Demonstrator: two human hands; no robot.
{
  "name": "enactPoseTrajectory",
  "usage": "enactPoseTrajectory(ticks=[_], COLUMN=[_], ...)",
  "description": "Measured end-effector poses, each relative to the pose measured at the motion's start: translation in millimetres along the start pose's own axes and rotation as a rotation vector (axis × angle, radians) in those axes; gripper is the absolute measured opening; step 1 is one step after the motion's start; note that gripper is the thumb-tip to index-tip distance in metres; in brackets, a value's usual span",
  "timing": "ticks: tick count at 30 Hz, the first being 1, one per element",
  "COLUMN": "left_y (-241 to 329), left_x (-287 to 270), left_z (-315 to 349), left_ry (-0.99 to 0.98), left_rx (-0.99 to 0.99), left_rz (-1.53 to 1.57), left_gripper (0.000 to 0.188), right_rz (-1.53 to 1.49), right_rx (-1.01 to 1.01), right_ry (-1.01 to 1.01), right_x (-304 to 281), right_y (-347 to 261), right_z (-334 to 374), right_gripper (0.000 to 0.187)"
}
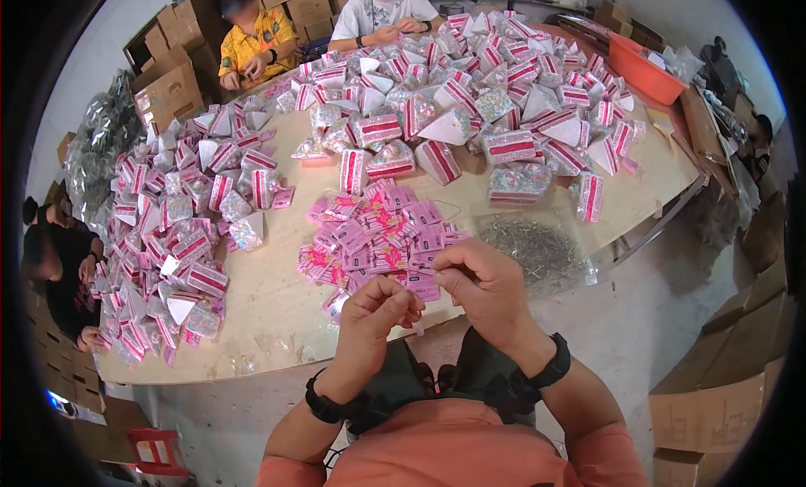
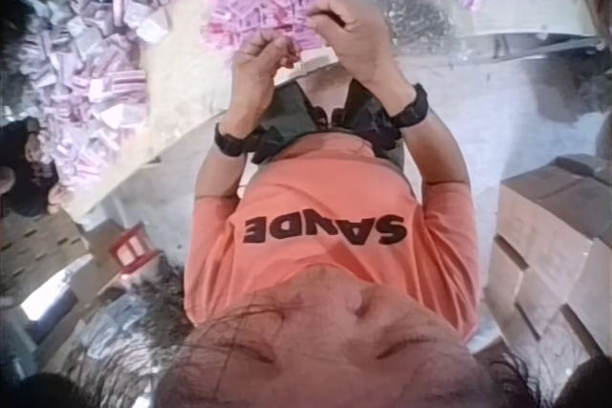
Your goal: The person repeatedly picks small pink packets and colorful bead-like items from a table, places them into small clear plastic bags, and sets the filled bags aside. Other people at the table perform similar packing actions. The workspace is a large table with many pre-packed items and cardboard boxes in the background.
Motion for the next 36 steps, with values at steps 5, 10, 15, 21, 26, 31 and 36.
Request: enactPoseTrajectory(ticks=[5,10,15,21,26,31,36], left_y=[3,6,0,1,10,10,19], left_x=[3,7,7,10,11,5,3], left_z=[0,2,2,5,9,9,13], left_ry=[-0.017,-0.014,-0.043,-0.072,-0.072,-0.042,-0.014], left_rx=[0.012,0.036,0.032,0.067,0.095,0.161,0.343], left_rz=[-0.008,-0.027,-0.048,-0.13,-0.187,-0.326,-0.565], left_gripper=[0.01,0.008,0.008,0.011,0.014,0.014,0.021], right_rz=[0.17,0.223,0.288,0.159,0.023,-0.034,-0.021], right_rx=[-0.261,-0.39,-0.398,-0.27,0.006,0.208,0.17], right_ry=[0.018,0.059,0.078,0.084,0.101,0.091,0.089], right_x=[2,2,6,10,5,7,11], right_y=[-17,-18,-25,-21,5,17,15], right_z=[3,11,16,16,11,11,10], right_gripper=[0.014,0.015,0.013,0.01,0.008,0.008,0.009])
Point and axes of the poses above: each hand's wrist, its own z-axis away from the middle knuckle, its own x-axis out of the palm, y = z × x, the point moved 9 cm from there along -z, towards the middle knuckle, and after that the axes turned 14 degrees about y, right-handed, at the moved point
